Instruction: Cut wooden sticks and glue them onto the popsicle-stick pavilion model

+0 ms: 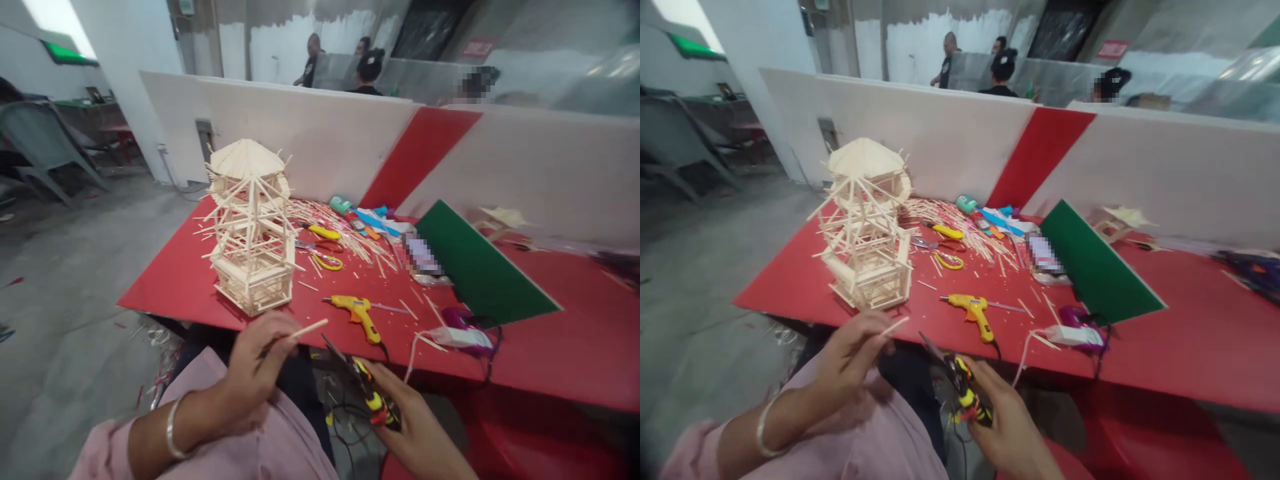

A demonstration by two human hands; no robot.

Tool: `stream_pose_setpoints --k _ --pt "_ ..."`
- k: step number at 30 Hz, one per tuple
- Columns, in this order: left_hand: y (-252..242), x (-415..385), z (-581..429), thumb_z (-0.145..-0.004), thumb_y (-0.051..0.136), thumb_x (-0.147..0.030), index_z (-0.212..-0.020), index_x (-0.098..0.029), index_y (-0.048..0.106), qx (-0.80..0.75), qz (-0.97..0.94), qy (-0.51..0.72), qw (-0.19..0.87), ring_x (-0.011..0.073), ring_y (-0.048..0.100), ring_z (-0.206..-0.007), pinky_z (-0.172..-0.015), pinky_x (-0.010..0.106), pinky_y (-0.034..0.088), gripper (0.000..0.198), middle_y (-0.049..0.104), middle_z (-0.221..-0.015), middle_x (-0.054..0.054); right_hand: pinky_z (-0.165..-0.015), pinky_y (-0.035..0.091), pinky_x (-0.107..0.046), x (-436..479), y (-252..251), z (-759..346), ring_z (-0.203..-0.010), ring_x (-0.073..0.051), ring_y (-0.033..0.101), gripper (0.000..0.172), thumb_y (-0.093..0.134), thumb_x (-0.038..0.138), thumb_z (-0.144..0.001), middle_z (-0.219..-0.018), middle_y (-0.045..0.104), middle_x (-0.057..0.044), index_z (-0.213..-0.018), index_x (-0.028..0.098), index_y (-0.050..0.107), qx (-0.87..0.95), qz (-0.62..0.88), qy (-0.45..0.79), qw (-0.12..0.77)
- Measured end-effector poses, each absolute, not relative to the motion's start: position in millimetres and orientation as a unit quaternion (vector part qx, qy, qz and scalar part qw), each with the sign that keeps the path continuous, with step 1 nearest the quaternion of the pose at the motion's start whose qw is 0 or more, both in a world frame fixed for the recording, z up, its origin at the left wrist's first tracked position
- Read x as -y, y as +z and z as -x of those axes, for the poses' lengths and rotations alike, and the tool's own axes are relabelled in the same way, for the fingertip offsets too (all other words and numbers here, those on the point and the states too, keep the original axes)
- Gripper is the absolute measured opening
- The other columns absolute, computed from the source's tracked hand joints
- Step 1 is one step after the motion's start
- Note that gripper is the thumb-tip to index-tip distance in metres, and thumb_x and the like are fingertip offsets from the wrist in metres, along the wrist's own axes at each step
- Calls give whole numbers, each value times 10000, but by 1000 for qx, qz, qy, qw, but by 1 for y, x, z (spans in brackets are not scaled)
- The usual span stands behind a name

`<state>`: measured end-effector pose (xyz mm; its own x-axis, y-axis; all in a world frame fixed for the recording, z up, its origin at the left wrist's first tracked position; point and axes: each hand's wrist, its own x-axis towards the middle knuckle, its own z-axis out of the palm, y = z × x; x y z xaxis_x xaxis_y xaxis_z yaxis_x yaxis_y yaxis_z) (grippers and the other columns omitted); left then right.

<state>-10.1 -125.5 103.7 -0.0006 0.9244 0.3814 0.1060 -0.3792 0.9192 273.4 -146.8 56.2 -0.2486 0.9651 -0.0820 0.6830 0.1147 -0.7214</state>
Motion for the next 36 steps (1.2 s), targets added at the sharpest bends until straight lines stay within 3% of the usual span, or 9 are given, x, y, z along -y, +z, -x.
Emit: stream_pose_setpoints --k 1,4,6,10,14,21,36 --pt "110 135 35 -978 566 -352 -842 -221 727 -449 -640 557 280 150 672 -658 -609 255 558 248 719 -744 44 -1101 464 -466 148 49 -267 -1296 -343 595 688 612 280 -632 -1360 668 -109 -1315 259 697 707 568 357 223" --pt "132 150 103 -951 606 -294 -950 -251 757 -576 -652 487 83 165 697 -711 -662 270 553 157 761 -824 21 -1074 474 -489 143 33 -226 -1210 -355 637 650 612 266 -619 -1262 711 -120 -1257 242 728 683 525 442 251" --pt "143 146 136 -948 589 -278 -1032 -251 761 -611 -656 442 26 175 710 -762 -696 274 555 193 776 -880 16 -1047 483 -467 137 31 -185 -1141 -330 655 626 602 229 -622 -1188 728 -102 -1235 237 729 677 460 517 249" --pt "147 117 171 -930 588 -278 -956 -228 768 -630 -673 387 -22 171 706 -778 -718 267 541 189 780 -883 22 -949 510 -398 128 34 -104 -1007 -262 647 522 578 172 -612 -992 718 -40 -1109 224 728 613 385 641 253" --pt "137 87 184 -927 576 -269 -920 -222 764 -641 -675 365 -27 154 677 -721 -679 254 512 194 769 -832 24 -720 516 -297 122 27 -60 -797 -189 589 502 540 162 -515 -813 611 8 -990 218 689 484 393 742 245" --pt "121 64 195 -934 540 -224 -946 -204 772 -634 -696 336 29 162 679 -753 -683 263 492 233 767 -873 51 -552 426 -234 105 19 -48 -699 -159 522 410 528 185 -450 -801 569 2 -842 236 636 429 396 783 214" --pt "111 47 208 -970 528 -267 -1015 -222 779 -612 -721 315 74 153 677 -740 -654 244 460 259 762 -856 43 -598 459 -251 87 11 -36 -726 -171 569 362 574 187 -489 -830 619 -4 -841 227 650 439 405 776 204"
